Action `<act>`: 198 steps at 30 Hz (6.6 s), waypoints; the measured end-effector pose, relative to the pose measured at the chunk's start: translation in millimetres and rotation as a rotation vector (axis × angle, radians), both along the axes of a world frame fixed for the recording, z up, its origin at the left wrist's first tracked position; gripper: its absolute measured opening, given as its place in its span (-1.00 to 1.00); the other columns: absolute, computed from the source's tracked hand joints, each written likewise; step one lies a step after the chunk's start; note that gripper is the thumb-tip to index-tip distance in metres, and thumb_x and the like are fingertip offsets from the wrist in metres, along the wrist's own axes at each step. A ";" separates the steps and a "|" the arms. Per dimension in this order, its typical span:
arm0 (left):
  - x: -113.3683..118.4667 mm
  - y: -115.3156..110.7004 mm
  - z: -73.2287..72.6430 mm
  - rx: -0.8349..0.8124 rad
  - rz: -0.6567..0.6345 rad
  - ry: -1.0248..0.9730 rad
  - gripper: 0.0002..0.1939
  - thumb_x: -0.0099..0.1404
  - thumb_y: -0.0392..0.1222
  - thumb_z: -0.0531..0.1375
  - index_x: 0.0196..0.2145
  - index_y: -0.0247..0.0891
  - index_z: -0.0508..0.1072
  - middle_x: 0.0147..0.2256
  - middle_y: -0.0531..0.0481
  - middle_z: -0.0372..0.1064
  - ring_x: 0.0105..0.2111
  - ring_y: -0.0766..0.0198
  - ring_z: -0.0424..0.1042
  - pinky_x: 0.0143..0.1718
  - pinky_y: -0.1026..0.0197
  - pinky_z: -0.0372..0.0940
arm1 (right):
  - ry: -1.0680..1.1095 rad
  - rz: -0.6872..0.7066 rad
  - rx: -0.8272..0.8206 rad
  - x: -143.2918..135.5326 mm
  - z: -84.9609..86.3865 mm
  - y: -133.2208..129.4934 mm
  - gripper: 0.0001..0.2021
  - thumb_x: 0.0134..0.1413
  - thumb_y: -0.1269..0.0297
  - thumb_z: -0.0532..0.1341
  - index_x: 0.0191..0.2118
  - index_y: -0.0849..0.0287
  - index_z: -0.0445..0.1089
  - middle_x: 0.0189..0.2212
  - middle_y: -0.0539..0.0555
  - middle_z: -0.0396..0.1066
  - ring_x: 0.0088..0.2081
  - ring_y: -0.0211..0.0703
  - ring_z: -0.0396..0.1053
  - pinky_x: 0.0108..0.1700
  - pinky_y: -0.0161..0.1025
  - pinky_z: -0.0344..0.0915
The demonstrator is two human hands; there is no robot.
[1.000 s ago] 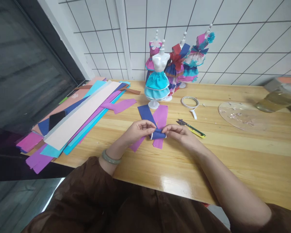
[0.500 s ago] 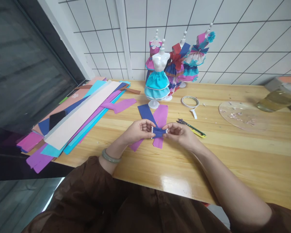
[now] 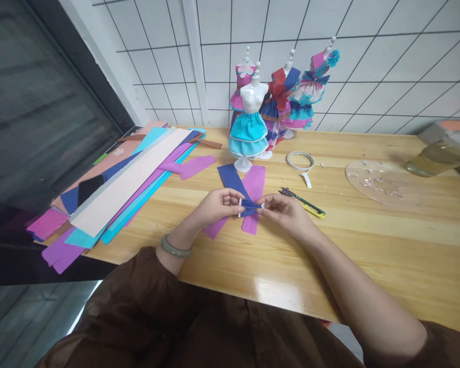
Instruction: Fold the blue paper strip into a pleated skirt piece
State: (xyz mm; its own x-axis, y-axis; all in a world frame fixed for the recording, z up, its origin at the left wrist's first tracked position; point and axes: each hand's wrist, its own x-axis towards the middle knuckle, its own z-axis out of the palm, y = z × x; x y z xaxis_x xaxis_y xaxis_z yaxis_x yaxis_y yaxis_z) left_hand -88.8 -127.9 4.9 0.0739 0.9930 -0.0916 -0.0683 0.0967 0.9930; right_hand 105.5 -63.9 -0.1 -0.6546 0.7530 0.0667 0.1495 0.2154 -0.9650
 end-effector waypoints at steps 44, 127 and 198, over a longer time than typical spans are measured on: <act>-3.2 1.5 0.3 0.143 0.148 0.159 -0.51 0.09 -0.09 0.18 -0.02 -0.33 0.29 -0.24 -0.12 0.36 -0.26 0.28 0.36 -0.16 0.16 0.24 | -0.047 -0.077 0.043 -0.2 9.2 -3.9 -0.79 -0.12 0.19 0.22 -0.38 0.25 0.39 -0.50 0.07 0.39 -0.48 -0.27 0.30 -0.42 -0.32 0.24; 2.5 2.3 0.1 0.080 0.113 -0.046 -0.47 -0.02 -0.30 0.26 -0.05 -0.37 0.29 -0.14 -0.23 0.37 -0.35 0.34 0.40 -0.25 0.21 0.31 | -0.027 -0.066 -0.030 0.2 10.5 -0.3 -0.68 -0.18 0.08 0.26 -0.34 0.25 0.43 -0.44 0.11 0.45 -0.41 -0.20 0.38 -0.32 -0.25 0.30; -3.2 -1.3 0.5 -0.010 0.032 0.031 -0.65 0.00 -0.21 0.26 -0.21 -0.35 0.44 -0.43 -0.04 0.46 -0.40 0.35 0.42 -0.21 0.23 0.29 | 0.086 -0.009 -0.124 1.3 2.7 2.5 -0.68 -0.21 0.10 0.30 -0.32 0.21 0.40 -0.41 0.07 0.45 -0.40 -0.24 0.39 -0.26 -0.24 0.33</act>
State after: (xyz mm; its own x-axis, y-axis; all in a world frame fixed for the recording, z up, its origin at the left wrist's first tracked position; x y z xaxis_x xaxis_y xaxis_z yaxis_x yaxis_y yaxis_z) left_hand -91.9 -129.2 5.5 0.0389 0.9939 -0.1032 -0.0409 0.1048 0.9937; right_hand 106.8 -61.3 2.6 -0.6435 0.7649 0.0284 0.0668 0.0931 -0.9934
